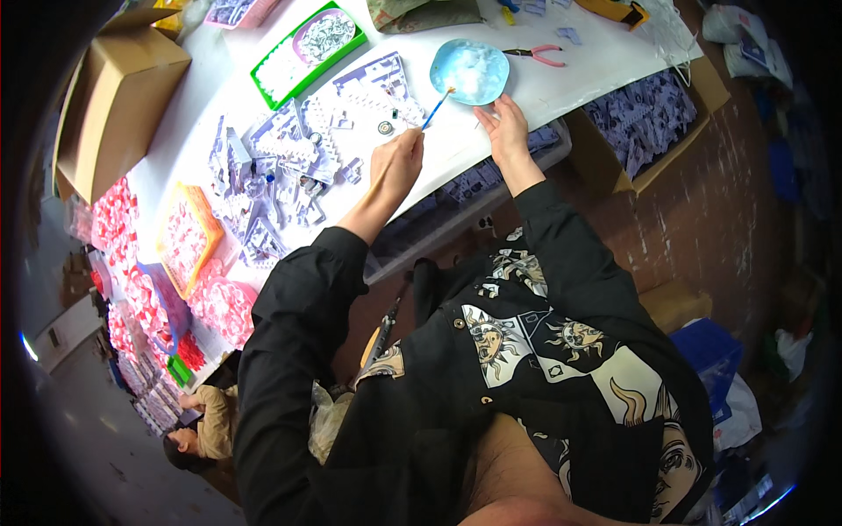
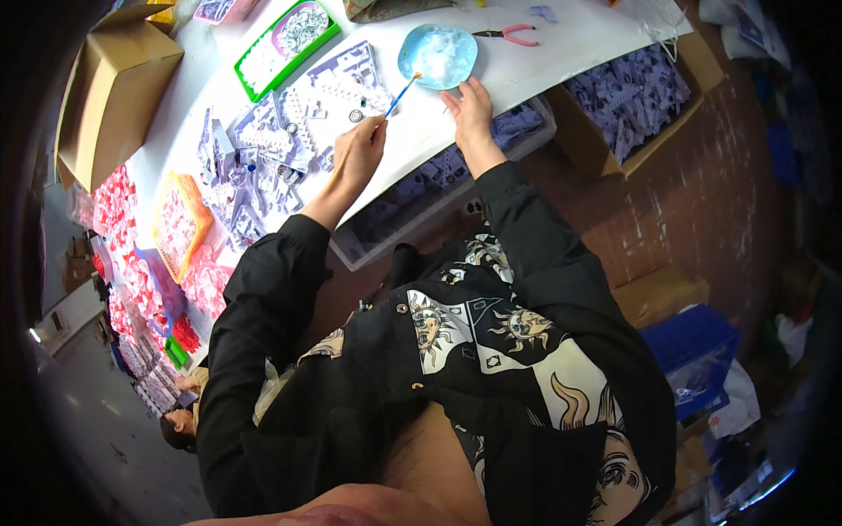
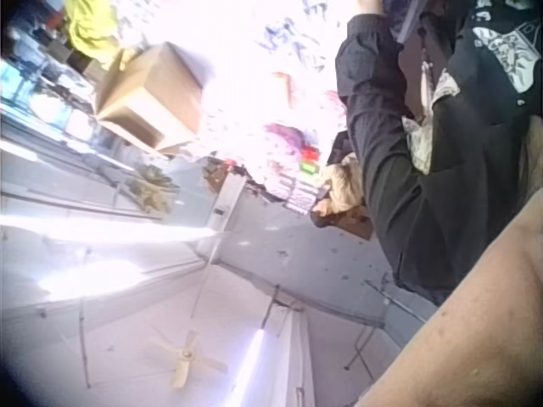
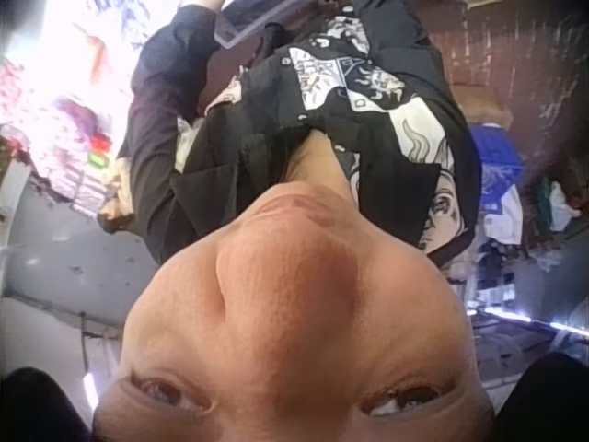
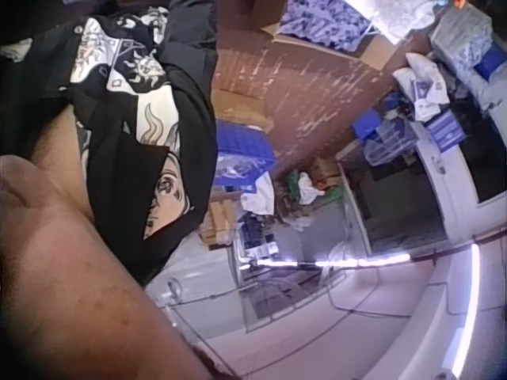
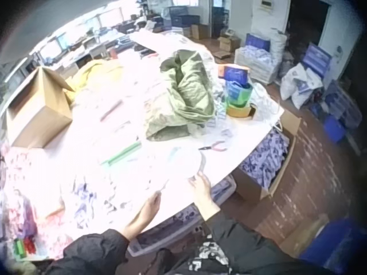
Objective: The person assembles small plastic parts and electronic components into larger units by hand, using glue and a brush to join them.
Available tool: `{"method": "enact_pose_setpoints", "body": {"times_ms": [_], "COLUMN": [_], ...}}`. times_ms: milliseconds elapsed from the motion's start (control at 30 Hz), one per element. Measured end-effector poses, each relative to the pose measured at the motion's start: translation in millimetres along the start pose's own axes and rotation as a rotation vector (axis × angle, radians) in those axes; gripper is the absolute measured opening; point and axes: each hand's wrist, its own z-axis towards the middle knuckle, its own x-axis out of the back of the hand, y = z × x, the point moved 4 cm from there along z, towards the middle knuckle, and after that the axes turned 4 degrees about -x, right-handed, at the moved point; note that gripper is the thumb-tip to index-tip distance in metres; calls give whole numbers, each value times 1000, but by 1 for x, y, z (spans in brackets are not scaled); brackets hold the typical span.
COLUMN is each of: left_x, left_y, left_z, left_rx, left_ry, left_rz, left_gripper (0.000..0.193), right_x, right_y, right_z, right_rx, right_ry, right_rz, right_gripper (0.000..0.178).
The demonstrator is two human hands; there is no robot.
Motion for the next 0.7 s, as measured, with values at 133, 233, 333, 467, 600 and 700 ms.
{"method": "enact_pose_setpoints", "body": {"times_ms": [133,233,333,467,600,700], "left_x": [-9,-4,4,5,-12,-16], "left_y": [-6,-8,-7,-4,-6,-20], "left_z": [-1,-10,-14,-4,7,-3], "left_rx": [-69,-48,-12,-31,538,738], "left_ry": [-76,-115,-117,5,-172,-158], "left_rz": [103,130,126,46,-430,-591], "left_gripper": [9,5,8,13,23,25], "right_x": [1,1,0,-2,4,4], "right_y": [1,-1,-1,2,4,5], "right_z": [3,-1,-2,-1,6,7], "right_rx": [-3,14,20,16,23,22], "right_ry": [2,-11,-16,-16,4,3], "right_rz": [22,-4,-14,-39,0,4], "right_gripper": [53,55,54,54,54,55]}}
